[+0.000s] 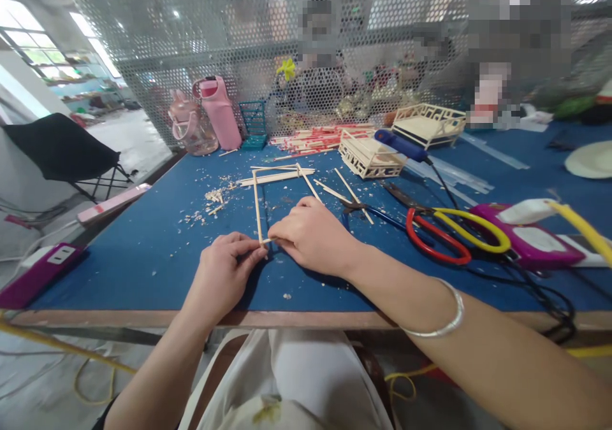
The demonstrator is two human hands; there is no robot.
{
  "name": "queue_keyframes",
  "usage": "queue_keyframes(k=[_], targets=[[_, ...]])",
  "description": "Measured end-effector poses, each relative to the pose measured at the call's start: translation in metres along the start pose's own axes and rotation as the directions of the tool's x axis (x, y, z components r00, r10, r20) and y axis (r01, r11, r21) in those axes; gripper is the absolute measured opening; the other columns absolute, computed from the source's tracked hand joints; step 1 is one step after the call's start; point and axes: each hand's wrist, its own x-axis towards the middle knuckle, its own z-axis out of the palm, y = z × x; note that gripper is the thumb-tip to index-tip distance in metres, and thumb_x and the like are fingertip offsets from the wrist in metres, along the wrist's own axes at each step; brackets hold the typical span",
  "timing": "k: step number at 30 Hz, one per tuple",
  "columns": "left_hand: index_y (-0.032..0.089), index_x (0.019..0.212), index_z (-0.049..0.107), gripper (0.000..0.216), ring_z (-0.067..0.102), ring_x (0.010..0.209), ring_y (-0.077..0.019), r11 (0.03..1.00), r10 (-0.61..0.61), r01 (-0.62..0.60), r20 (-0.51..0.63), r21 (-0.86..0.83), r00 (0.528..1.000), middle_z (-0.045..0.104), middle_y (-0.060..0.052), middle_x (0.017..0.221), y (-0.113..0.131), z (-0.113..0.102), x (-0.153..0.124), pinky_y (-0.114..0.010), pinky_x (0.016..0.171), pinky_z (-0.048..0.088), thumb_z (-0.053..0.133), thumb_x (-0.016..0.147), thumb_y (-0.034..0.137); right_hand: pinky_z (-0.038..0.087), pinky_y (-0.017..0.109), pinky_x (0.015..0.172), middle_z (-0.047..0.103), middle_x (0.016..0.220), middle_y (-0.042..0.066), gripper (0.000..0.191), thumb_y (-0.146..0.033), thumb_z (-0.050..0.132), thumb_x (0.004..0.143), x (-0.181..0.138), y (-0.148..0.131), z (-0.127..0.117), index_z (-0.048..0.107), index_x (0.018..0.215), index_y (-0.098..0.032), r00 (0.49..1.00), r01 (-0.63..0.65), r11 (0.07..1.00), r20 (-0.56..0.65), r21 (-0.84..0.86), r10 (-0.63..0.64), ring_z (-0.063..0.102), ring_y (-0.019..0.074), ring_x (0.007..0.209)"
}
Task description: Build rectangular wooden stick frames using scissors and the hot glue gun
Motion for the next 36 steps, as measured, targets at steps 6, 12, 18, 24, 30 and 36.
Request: queue_keyframes(k=[6,12,18,24,30,36], targets=[[0.027,0.085,0.075,0.015,0.059,0.085,-0.0223,0.999,0.024,-0.023,-0.033,0.025,0.999,0.069,-0.003,0.081,0.001,0.002,-0.001,-0.036,0.078,0.041,0.06,0.085,0.024,0.034,0.036,0.083,0.074,0.078,0.003,0.016,-0.019,0.054,0.086,0.0,-0.002,-0.002,0.069,0.083,-0.018,0.999,-0.031,0.999,0.028,0.016,0.03,0.063,0.0174,0.073],[0.025,0.084,0.075,0.01,0.062,0.084,-0.0222,0.998,0.012,-0.014,-0.037,-0.056,0.999,0.071,-0.002,0.083,-0.004,0.0,-0.003,-0.037,0.08,0.045,0.065,0.08,0.027,0.044,0.034,0.074,0.072,0.081,0.003,0.031,-0.014,0.052,0.072,-0.004,0.004,-0.022,0.068,0.098,-0.019,0.968,-0.125,0.978,-0.196,0.168,0.157,0.063,0.0183,0.074],[0.022,0.082,0.071,0.022,0.063,0.084,-0.0245,0.983,-0.095,0.071,-0.135,-0.168,0.986,0.073,-0.004,0.085,-0.011,-0.004,-0.005,-0.037,0.08,0.048,0.064,0.072,0.041,0.043,0.028,0.055,0.055,0.062,-0.002,0.03,-0.008,0.037,0.073,-0.012,0.055,-0.052,0.062,0.081,-0.022,0.431,-0.282,0.866,-0.753,0.412,0.498,0.051,0.0127,0.054],[0.023,0.079,0.072,0.032,0.063,0.084,-0.0252,0.973,-0.076,0.049,-0.117,-0.225,0.99,0.073,-0.006,0.084,-0.009,-0.006,-0.003,-0.038,0.078,0.047,0.053,0.077,0.049,0.041,0.029,0.059,0.057,0.063,-0.002,0.015,-0.012,0.051,0.069,-0.012,0.056,-0.052,0.063,0.074,-0.021,0.709,-0.287,0.919,-0.586,0.269,0.393,0.051,0.0132,0.058],[0.023,0.081,0.074,0.021,0.062,0.088,-0.0254,0.994,-0.063,0.062,-0.004,-0.085,0.998,0.073,-0.005,0.087,0.002,-0.004,0.002,-0.039,0.083,0.043,0.057,0.079,0.036,0.036,0.035,0.075,0.063,0.075,0.004,0.012,-0.023,0.068,0.07,-0.002,0.018,-0.029,0.072,0.079,-0.018,0.987,-0.145,0.988,0.077,0.05,0.141,0.056,0.0185,0.075],[0.023,0.074,0.072,0.023,0.063,0.083,-0.0229,0.996,-0.056,0.058,0.047,-0.06,0.997,0.072,-0.004,0.081,0.005,-0.015,-0.007,-0.036,0.075,0.045,0.053,0.082,0.033,0.031,0.035,0.077,0.063,0.075,0.004,0.014,-0.026,0.064,0.08,-0.001,0.018,-0.024,0.073,0.072,-0.019,0.972,-0.169,0.986,0.164,-0.006,0.168,0.056,0.0176,0.077]])
